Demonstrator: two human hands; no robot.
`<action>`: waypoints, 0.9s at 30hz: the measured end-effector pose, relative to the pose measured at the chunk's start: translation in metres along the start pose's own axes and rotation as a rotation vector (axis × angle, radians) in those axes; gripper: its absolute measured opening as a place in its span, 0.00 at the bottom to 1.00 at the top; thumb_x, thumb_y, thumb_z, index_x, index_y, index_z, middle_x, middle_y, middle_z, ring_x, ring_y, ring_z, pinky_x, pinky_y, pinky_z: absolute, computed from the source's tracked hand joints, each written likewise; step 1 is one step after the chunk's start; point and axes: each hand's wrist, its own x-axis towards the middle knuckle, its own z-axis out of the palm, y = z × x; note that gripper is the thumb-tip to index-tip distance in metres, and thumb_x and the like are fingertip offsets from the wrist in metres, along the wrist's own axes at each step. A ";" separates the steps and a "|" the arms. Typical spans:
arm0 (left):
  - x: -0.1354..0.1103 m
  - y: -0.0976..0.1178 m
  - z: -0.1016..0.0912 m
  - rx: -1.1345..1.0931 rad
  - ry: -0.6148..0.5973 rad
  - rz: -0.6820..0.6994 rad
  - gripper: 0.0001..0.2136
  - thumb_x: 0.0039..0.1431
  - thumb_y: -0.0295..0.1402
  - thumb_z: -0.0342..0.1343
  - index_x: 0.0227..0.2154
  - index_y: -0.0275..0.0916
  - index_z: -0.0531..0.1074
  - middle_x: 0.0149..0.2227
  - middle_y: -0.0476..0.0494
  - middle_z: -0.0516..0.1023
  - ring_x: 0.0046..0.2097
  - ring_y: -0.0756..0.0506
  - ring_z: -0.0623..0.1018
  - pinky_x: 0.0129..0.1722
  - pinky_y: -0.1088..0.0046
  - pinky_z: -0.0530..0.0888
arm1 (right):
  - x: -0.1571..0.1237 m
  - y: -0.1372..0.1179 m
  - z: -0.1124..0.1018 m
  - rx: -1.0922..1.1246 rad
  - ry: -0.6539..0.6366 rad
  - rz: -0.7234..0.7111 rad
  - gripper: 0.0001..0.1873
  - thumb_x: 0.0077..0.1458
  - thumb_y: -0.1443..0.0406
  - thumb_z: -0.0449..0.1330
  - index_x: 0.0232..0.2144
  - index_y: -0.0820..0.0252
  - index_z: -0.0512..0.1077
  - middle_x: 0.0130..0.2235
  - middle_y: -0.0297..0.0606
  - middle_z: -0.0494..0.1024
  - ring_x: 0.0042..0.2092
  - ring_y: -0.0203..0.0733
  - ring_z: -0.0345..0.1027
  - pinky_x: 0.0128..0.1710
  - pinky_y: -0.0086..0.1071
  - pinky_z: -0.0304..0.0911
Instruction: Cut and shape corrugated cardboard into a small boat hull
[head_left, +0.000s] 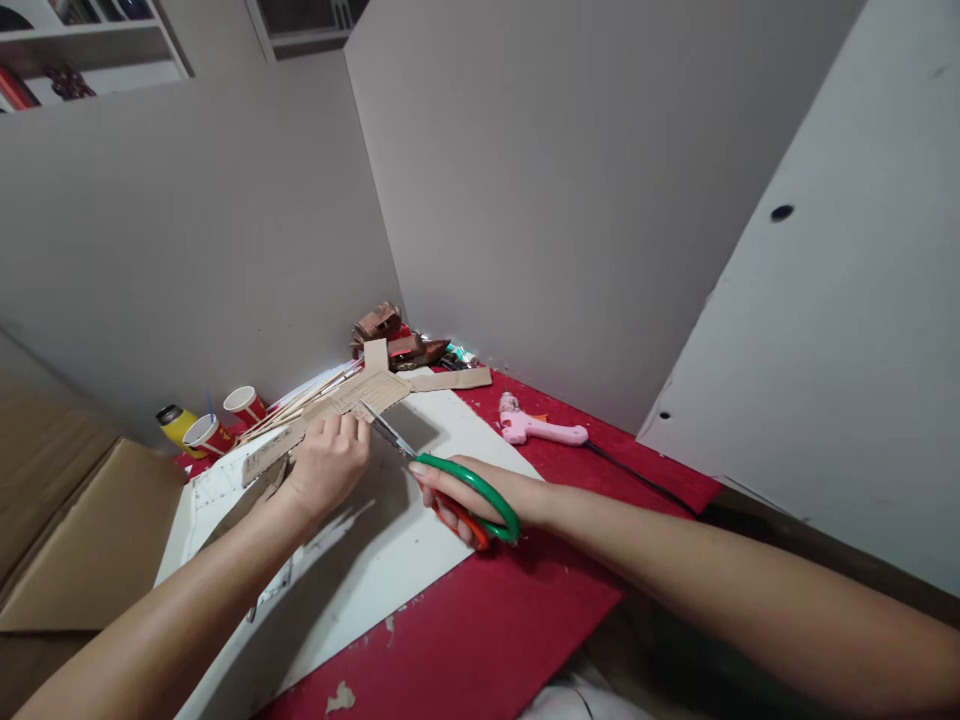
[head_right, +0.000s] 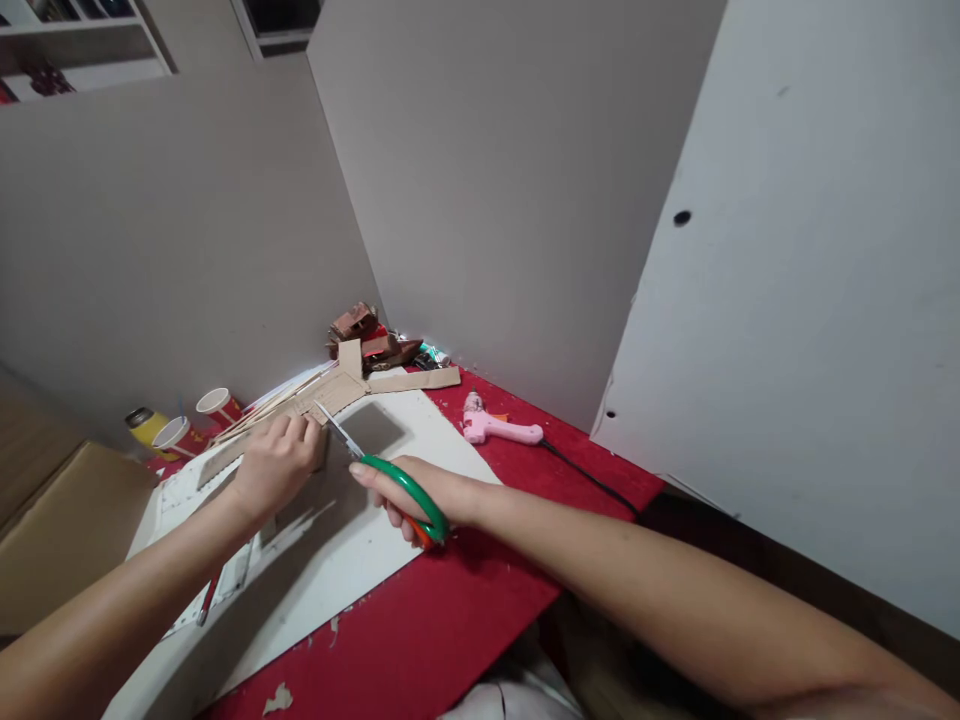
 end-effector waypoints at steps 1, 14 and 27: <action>0.000 0.001 0.002 -0.003 -0.005 0.005 0.12 0.58 0.19 0.45 0.34 0.31 0.75 0.28 0.36 0.75 0.31 0.39 0.75 0.28 0.65 0.64 | 0.003 0.002 -0.001 -0.013 0.004 0.003 0.32 0.57 0.36 0.45 0.29 0.60 0.62 0.16 0.26 0.64 0.13 0.31 0.59 0.12 0.24 0.57; 0.012 0.009 0.010 -0.070 -0.048 0.029 0.14 0.59 0.18 0.43 0.34 0.31 0.75 0.30 0.33 0.75 0.33 0.39 0.75 0.29 0.64 0.64 | 0.017 0.004 -0.012 -0.006 -0.044 0.103 0.36 0.51 0.32 0.45 0.27 0.59 0.63 0.15 0.28 0.64 0.14 0.32 0.60 0.12 0.25 0.59; 0.016 0.011 0.012 -0.084 -0.048 0.071 0.15 0.59 0.18 0.43 0.33 0.31 0.75 0.29 0.33 0.75 0.33 0.38 0.74 0.29 0.64 0.63 | 0.014 -0.001 -0.013 -0.159 0.024 0.079 0.36 0.50 0.31 0.45 0.22 0.58 0.59 0.13 0.28 0.61 0.12 0.33 0.57 0.09 0.28 0.57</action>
